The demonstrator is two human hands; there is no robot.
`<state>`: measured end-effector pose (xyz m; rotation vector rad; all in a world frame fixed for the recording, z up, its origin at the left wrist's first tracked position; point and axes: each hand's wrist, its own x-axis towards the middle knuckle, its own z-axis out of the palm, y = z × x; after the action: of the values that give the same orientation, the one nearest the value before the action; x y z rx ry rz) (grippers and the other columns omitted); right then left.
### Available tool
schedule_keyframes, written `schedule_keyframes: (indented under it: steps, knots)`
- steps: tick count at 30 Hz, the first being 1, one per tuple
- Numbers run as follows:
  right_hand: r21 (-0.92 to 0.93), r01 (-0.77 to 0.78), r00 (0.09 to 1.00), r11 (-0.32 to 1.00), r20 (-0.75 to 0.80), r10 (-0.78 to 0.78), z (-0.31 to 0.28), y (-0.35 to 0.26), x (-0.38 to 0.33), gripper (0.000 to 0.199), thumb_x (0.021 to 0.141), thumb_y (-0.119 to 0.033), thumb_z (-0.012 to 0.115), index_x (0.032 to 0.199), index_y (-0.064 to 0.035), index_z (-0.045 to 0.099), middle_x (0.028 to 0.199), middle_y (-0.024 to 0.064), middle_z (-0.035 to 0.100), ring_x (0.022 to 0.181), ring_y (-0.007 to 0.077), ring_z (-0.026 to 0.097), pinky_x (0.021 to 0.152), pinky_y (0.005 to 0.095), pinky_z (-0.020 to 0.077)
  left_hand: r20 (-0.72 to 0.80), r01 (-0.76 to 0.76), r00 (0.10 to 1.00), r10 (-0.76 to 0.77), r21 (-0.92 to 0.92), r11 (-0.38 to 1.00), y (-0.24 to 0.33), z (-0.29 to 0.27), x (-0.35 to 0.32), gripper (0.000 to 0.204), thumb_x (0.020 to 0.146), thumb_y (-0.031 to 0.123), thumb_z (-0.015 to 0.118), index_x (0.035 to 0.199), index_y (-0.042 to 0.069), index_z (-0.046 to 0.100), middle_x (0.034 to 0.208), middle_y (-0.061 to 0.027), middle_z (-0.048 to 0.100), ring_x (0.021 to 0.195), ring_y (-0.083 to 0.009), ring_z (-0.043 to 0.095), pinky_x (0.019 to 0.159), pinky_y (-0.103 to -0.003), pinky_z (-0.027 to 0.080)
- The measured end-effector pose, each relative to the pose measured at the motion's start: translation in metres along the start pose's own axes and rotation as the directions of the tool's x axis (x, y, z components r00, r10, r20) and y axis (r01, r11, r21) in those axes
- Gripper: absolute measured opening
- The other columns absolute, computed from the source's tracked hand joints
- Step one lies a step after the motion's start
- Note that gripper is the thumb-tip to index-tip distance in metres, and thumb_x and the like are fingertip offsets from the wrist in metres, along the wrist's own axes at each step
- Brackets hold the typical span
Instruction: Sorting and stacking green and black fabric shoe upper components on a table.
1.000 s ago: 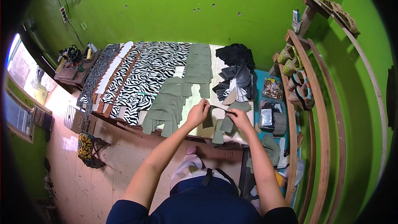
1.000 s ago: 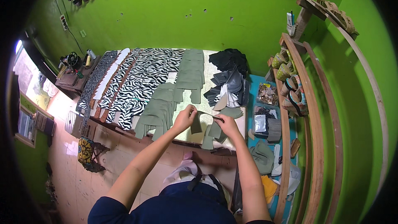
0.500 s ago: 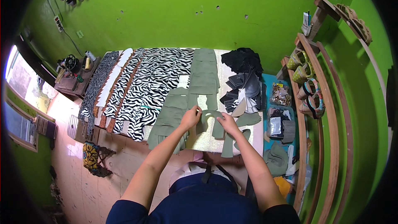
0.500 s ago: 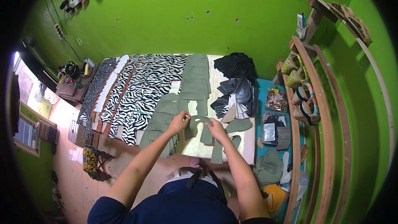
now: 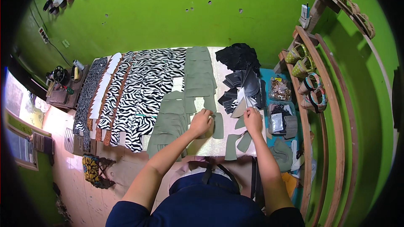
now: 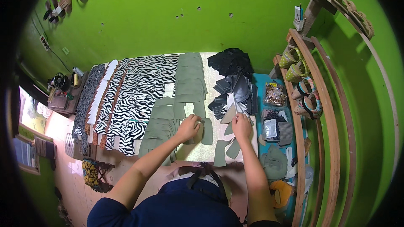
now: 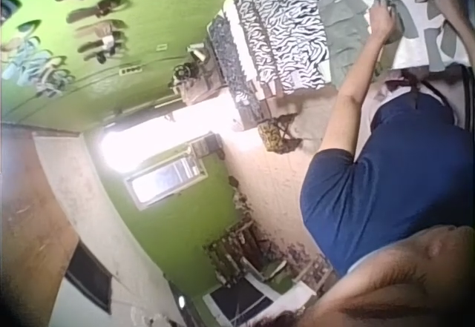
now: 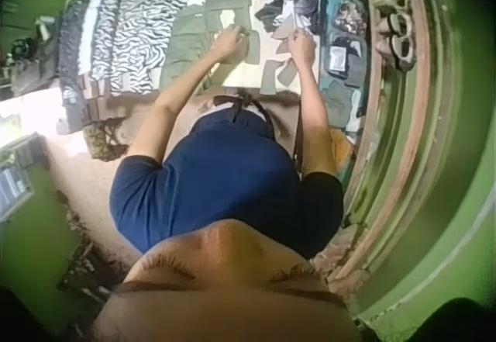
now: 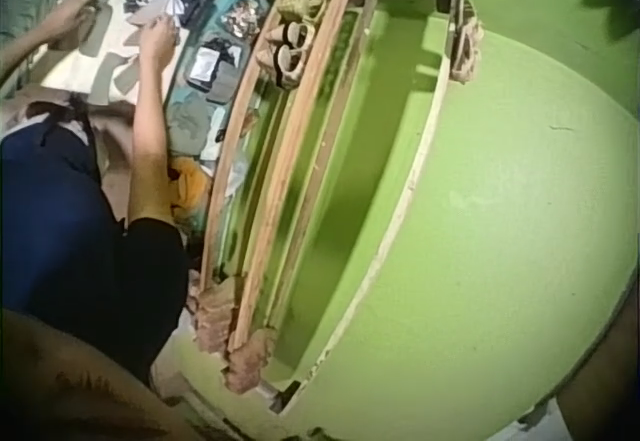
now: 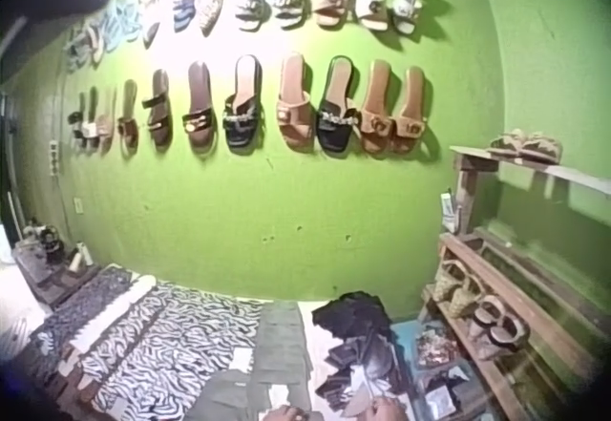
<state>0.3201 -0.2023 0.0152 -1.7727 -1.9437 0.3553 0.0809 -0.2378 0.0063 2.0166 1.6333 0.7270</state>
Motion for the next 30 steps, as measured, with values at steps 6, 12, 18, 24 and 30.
schedule_keyframes:
  steps: [6, 12, 18, 24, 30]
  knots:
    - [-0.059, -0.291, 0.957, 0.955, -0.007, 0.291, 0.019, -0.011, 0.006, 0.024, 0.076, -0.029, 0.061, 0.085, -0.0066, 0.06, 0.092, 0.0129, 0.061, 0.088, 0.0293, 0.057, 0.072, 0.0388, 0.0456, 0.098, -0.076, 0.992, 0.075, 0.007, 0.997, 0.018, 0.006, 0.016, 0.023, 0.08, 0.016, 0.053, 0.1, 0.006, 0.053, 0.095, -0.0145, 0.053, 0.087, -0.032, 0.055, 0.076, -0.04, 0.045]
    - [-0.149, -0.293, 0.95, 0.944, -0.158, 0.27, 0.028, -0.031, 0.006, 0.034, 0.075, -0.029, 0.064, 0.099, -0.0079, 0.053, 0.092, 0.0125, 0.059, 0.093, 0.0291, 0.054, 0.08, 0.0407, 0.0409, 0.124, -0.128, 0.985, 0.122, 0.04, 0.991, 0.02, 0.005, 0.021, 0.025, 0.078, 0.016, 0.055, 0.101, 0.007, 0.054, 0.097, -0.0135, 0.052, 0.089, -0.0306, 0.055, 0.077, -0.04, 0.045]
    - [-0.245, -0.305, 0.95, 0.92, -0.145, 0.276, 0.035, -0.026, 0.011, 0.042, 0.072, -0.027, 0.067, 0.105, -0.0081, 0.049, 0.092, 0.0089, 0.06, 0.095, 0.0269, 0.054, 0.079, 0.0406, 0.0384, 0.089, -0.162, 0.983, 0.158, 0.041, 0.986, 0.018, 0.009, 0.021, 0.023, 0.078, 0.016, 0.056, 0.1, 0.008, 0.055, 0.095, -0.0133, 0.052, 0.086, -0.0318, 0.055, 0.076, -0.04, 0.046]
    - [0.123, -0.246, 0.969, 0.961, 0.016, 0.246, 0.035, -0.021, 0.011, 0.018, 0.07, -0.014, 0.065, 0.087, -0.0131, 0.058, 0.094, 0.006, 0.06, 0.094, 0.0262, 0.053, 0.08, 0.0385, 0.0371, 0.16, 0.028, 0.987, -0.003, -0.149, 0.988, 0.013, 0.008, 0.023, 0.025, 0.086, 0.025, 0.05, 0.102, 0.007, 0.054, 0.095, -0.0107, 0.055, 0.084, -0.0265, 0.057, 0.075, -0.036, 0.046]
    - [0.484, 0.018, 0.976, 0.875, 0.18, -0.12, 0.03, -0.036, 0.005, 0.009, 0.069, -0.006, 0.062, 0.07, -0.0144, 0.064, 0.114, 0.0051, 0.048, 0.113, 0.0279, 0.035, 0.098, 0.0365, 0.0271, 0.433, 0.529, 0.848, -0.304, -0.692, 0.491, -0.026, 0.003, 0.033, 0.029, 0.092, 0.03, 0.041, 0.103, 0.006, 0.054, 0.097, 0.0002, 0.056, 0.085, -0.0119, 0.052, 0.077, -0.029, 0.043]
